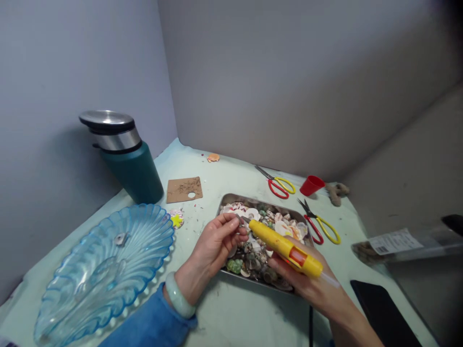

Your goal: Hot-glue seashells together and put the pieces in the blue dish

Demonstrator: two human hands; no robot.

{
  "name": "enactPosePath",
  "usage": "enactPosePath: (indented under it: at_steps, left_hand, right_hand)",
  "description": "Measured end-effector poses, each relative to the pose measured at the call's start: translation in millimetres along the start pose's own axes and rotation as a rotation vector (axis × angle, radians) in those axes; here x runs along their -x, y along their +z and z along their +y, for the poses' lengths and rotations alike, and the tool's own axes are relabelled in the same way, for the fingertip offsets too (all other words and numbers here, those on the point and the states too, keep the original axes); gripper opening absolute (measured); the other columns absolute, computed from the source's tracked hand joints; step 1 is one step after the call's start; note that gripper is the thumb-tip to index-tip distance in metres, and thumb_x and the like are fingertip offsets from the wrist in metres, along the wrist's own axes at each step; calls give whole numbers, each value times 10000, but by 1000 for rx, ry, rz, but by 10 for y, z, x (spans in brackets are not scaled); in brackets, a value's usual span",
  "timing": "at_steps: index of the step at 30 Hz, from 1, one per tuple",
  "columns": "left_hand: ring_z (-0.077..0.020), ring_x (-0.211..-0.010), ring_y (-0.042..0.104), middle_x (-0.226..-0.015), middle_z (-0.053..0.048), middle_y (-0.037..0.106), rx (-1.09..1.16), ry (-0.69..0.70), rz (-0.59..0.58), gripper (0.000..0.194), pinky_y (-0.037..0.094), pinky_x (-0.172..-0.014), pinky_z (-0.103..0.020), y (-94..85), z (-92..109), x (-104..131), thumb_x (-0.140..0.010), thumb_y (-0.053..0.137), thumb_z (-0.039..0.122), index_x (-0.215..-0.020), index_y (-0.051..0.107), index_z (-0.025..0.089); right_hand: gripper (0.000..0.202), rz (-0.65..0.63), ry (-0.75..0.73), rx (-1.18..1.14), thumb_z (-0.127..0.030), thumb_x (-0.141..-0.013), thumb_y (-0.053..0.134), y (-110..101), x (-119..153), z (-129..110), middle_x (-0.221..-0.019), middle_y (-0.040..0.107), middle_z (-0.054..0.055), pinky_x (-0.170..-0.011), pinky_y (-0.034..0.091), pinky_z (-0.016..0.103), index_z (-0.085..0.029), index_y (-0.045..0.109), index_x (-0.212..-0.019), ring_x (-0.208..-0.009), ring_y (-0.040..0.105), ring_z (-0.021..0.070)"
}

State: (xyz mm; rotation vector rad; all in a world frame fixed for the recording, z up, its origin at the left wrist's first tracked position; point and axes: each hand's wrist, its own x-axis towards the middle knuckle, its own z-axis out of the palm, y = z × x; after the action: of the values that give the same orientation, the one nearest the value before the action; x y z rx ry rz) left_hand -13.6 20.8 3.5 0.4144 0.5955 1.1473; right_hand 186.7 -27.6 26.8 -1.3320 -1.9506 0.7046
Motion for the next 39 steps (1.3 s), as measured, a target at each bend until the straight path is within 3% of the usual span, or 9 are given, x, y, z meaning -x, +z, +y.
enactPosePath:
  at_steps: [4, 8, 13, 18, 25, 28, 31, 34, 39]
  left_hand:
    - [-92, -636, 641, -764, -24, 657, -5, 0, -22, 165, 575, -629, -191, 7, 10, 3, -735, 761, 152, -845, 645, 111]
    - [-80, -604, 620, -709, -15, 636, -6, -18, -30, 137, 554, -606, -178, -2, 30, 9, -763, 739, 155, -845, 639, 110]
    - [-64, -559, 568, -667, 10, 593, 3, -20, -43, 133, 521, -559, -169, -23, 45, 7, -784, 717, 156, -862, 614, 126]
    - [-41, -496, 488, -611, 44, 519, -14, 2, -81, 129, 468, -487, -149, -37, 38, 1, -788, 716, 168, -821, 599, 125]
    - [-38, -485, 473, -653, 55, 515, -16, 22, -92, 206, 450, -461, -161, -36, 34, 10, -724, 765, 164, -851, 605, 137]
    - [-38, -484, 467, -655, 57, 512, -37, 44, -89, 235, 445, -461, -162, -30, 29, 21, -696, 784, 173, -852, 611, 142]
    - [-36, -484, 469, -664, 53, 525, -61, 59, -101, 220, 441, -468, -163, -31, 20, 27, -703, 774, 181, -848, 612, 144]
    - [-43, -489, 481, -665, 45, 542, -68, 95, -115, 210, 440, -479, -173, -38, 9, 18, -705, 761, 173, -851, 615, 136]
    - [-55, -477, 475, -585, 54, 538, -49, 144, -123, 229, 419, -475, -183, -47, -15, -21, -675, 770, 193, -834, 616, 135]
  right_hand:
    - [158, -33, 27, 14, -358, -882, 603, -12, 10, 39, -758, 633, 22, -632, 470, 274, -201, 609, -902, -799, 627, 215]
    - [208, 37, 111, 51, -407, -888, 580, -47, -19, 80, -777, 650, 24, -625, 460, 278, -200, 597, -902, -725, 624, 201]
    - [179, -39, 218, 499, -354, -869, 561, -67, -50, 163, -761, 683, 35, -589, 402, 305, -209, 604, -967, -675, 635, 235]
    - [225, -170, 335, 848, -222, -813, 578, -6, -59, 160, -1007, 709, 90, -609, 391, 316, -197, 599, -1036, -862, 670, 290]
    - [362, -265, 308, 868, -438, -839, 612, -138, 31, 108, -1093, 650, 104, -686, 437, 349, -220, 626, -1128, -964, 629, 298]
    - [377, -206, 257, 849, -484, -841, 618, -201, 47, -6, -1062, 664, 95, -743, 445, 356, -227, 661, -1114, -969, 609, 290]
    - [260, -95, 171, 837, -378, -937, 518, -95, -58, -182, -1006, 701, 71, -815, 428, 330, -218, 697, -1035, -970, 596, 245]
    - [242, -218, 61, 909, -323, -940, 516, 150, -269, -307, -921, 726, 56, -819, 408, 324, -211, 714, -857, -936, 591, 241]
    - [179, -296, 77, 965, -144, -861, 551, 465, -555, -297, -849, 738, 125, -758, 401, 330, -156, 722, -809, -894, 615, 269]
